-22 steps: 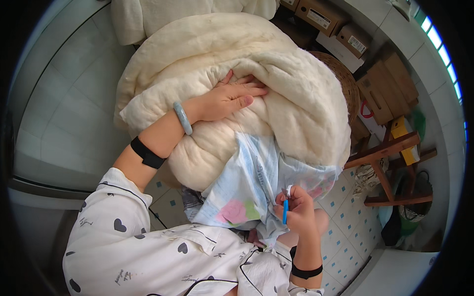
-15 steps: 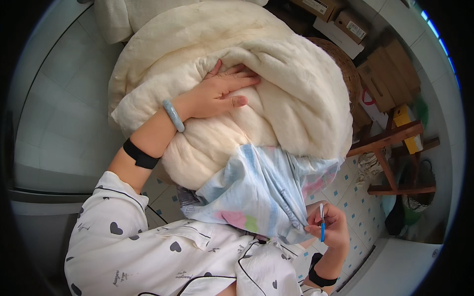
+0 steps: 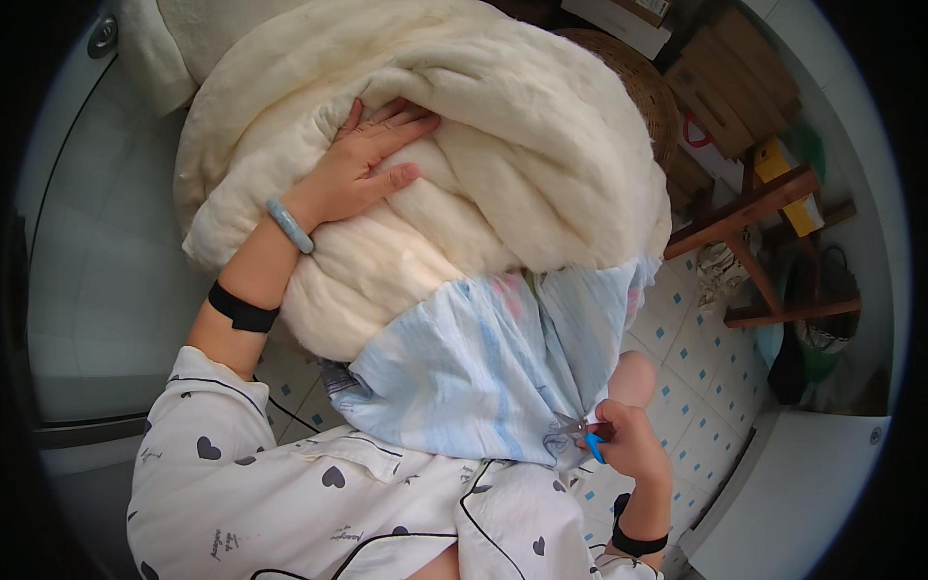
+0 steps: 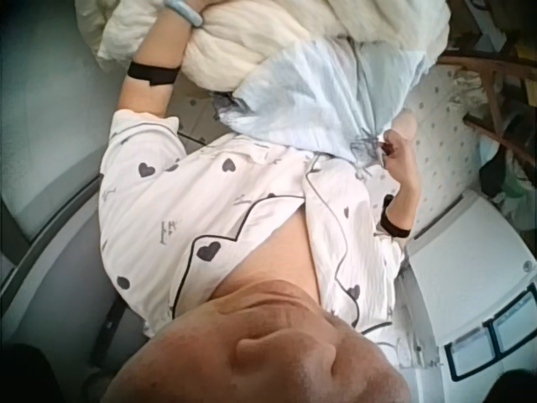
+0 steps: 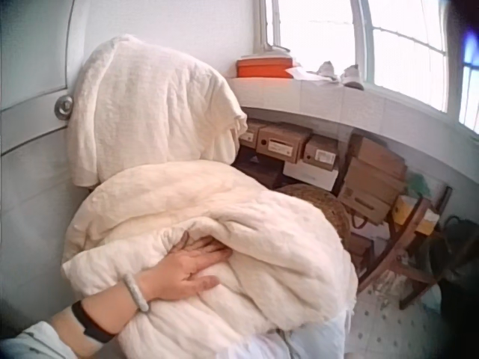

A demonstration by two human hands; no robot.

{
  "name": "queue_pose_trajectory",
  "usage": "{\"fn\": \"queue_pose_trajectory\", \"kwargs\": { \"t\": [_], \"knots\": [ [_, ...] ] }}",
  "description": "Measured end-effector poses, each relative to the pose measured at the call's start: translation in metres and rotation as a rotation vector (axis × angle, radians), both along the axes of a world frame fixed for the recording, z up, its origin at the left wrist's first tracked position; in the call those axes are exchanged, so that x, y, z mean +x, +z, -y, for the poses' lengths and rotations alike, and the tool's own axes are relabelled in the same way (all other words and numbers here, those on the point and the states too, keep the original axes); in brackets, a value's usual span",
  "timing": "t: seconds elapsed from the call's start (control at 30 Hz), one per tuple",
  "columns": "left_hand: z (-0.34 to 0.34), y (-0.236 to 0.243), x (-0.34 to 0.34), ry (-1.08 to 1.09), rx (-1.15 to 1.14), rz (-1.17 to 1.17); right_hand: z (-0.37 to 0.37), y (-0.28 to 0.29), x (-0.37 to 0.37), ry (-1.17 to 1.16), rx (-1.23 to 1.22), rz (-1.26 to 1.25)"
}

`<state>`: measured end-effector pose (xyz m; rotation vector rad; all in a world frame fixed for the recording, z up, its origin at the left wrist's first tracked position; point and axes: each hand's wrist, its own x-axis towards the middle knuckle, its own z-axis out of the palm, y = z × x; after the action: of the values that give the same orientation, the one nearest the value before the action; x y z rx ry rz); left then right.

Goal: The person uses scissors and thread to repair a thick white quilt and its patterned cover, cutting loose threads and aligning the fabric edges.

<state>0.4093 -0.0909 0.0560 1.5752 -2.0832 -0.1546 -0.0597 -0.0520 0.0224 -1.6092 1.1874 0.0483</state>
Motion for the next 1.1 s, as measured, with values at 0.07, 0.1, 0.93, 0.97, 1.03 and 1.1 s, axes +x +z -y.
{"fn": "queue_pose_trajectory", "kwargs": {
  "t": [0.07,0.1,0.93,0.97,1.03,1.1],
  "knots": [
    [-0.001,0.003,0.002,-0.023,0.043,-0.055,0.015,0.018,0.029,0.017,-0.169,0.071],
    [-0.003,0.005,0.005,-0.014,0.046,-0.039,0.027,0.027,0.049,-0.059,-0.191,0.200],
    [-0.001,-0.003,0.017,-0.223,0.180,-0.600,0.045,0.019,0.297,-0.241,-0.494,0.607],
    [-0.003,-0.004,0.019,-0.239,0.157,-0.530,0.045,0.020,0.298,-0.243,-0.512,0.588],
    [-0.008,-0.002,0.018,-0.232,0.139,-0.605,0.046,0.024,0.298,-0.253,-0.469,0.575],
    [-0.012,0.007,0.019,-0.291,0.213,-0.569,0.052,0.027,0.292,-0.247,-0.261,0.654]
  ]
}}
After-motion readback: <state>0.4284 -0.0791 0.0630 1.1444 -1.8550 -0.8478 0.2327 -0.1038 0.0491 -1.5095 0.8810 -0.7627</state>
